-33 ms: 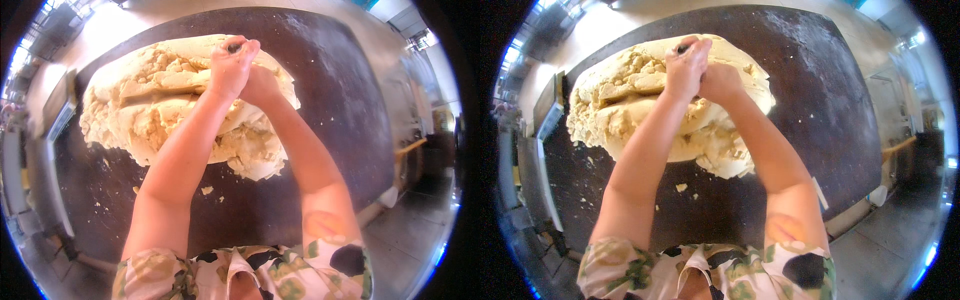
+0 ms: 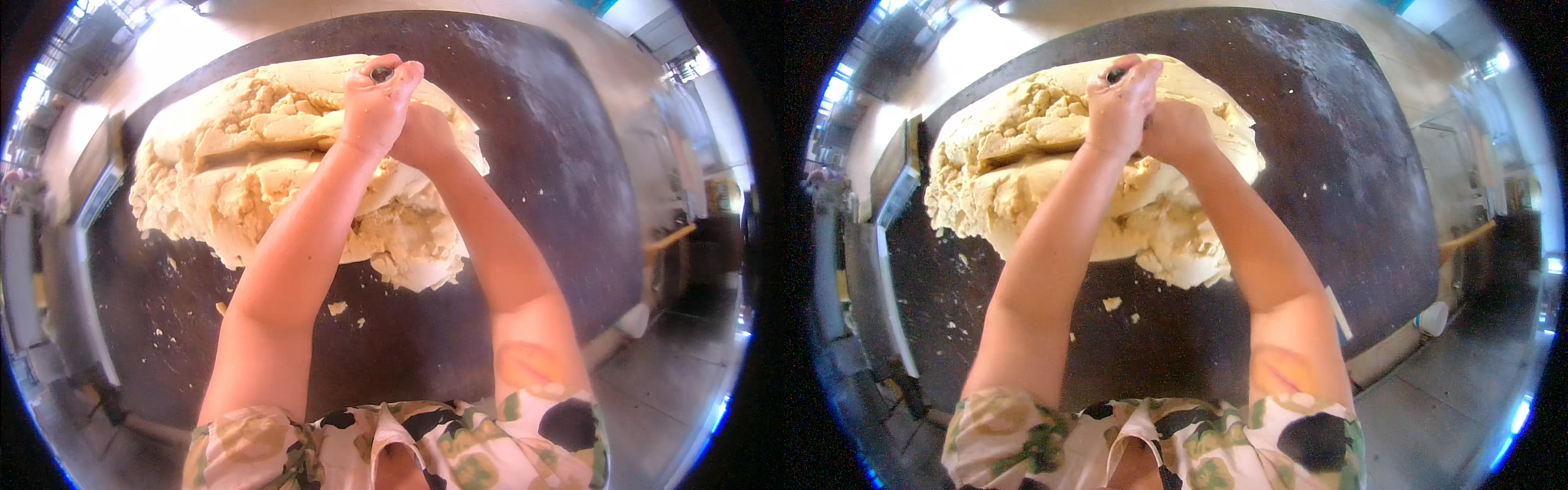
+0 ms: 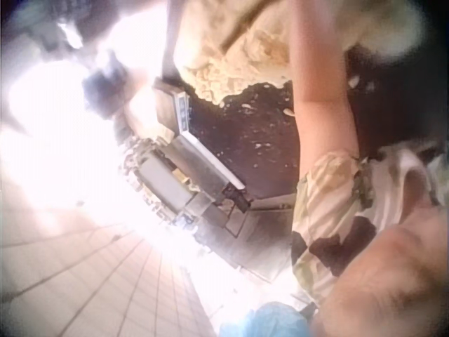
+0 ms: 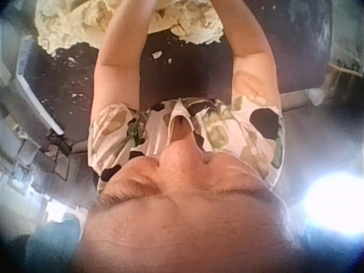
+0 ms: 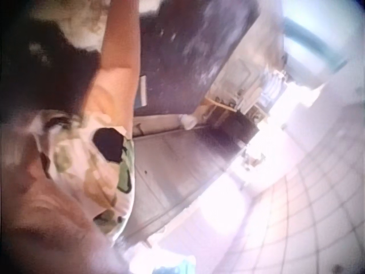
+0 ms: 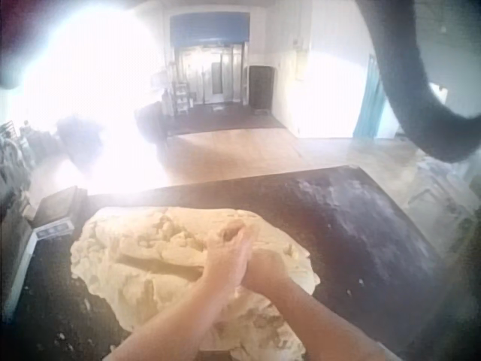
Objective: The person scoops a crumbly mixture from a large metal bin into a rectangular tray using two metal scrapers. They then move to a table and knead a large mass of dough, cutting it into smaller portions with a bench scraper and placing them into a tray.
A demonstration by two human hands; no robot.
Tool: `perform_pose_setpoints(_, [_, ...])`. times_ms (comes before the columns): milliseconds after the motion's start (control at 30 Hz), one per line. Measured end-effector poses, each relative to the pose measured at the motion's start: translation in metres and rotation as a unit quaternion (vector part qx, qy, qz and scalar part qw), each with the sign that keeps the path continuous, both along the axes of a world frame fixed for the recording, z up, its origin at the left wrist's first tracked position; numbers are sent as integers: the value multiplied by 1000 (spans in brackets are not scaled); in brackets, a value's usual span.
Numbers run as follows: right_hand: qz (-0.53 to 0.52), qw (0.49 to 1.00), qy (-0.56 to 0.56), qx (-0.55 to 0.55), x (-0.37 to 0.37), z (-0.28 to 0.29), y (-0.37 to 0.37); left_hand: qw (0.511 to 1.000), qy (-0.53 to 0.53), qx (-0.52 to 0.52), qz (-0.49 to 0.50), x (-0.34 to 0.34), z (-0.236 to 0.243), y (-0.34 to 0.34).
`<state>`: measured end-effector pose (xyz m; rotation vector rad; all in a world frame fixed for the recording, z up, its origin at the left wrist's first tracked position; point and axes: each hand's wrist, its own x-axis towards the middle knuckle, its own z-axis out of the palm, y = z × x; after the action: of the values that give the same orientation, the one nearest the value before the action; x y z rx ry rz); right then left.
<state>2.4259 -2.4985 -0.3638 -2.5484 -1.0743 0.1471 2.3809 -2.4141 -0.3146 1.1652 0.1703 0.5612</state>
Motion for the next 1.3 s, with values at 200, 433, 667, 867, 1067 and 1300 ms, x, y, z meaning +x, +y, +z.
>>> perform_pose_setpoints(200, [17,972,-223,77,-96,-48,-53,937,-169,305,-12,-126,-40,-49])
perform_pose_setpoints(433, [143,968,-152,141,-139,-12,-101,911,-180,370,-19,-176,2,-91])
perform_pose_setpoints(667, [-2,997,-47,60,-58,26,-109,961,54,212,-168,-105,119,-83])
perform_pose_setpoints(867, [-128,992,3,21,-6,-7,-97,992,5,-112,-65,-4,-2,-85])
perform_pose_setpoints(1067, [-125,988,-77,45,-45,-30,-116,987,-24,105,-122,-52,-22,-106])
perform_pose_setpoints(1300, [15,961,-240,136,-171,12,-143,894,-221,387,-50,-181,-24,-136])
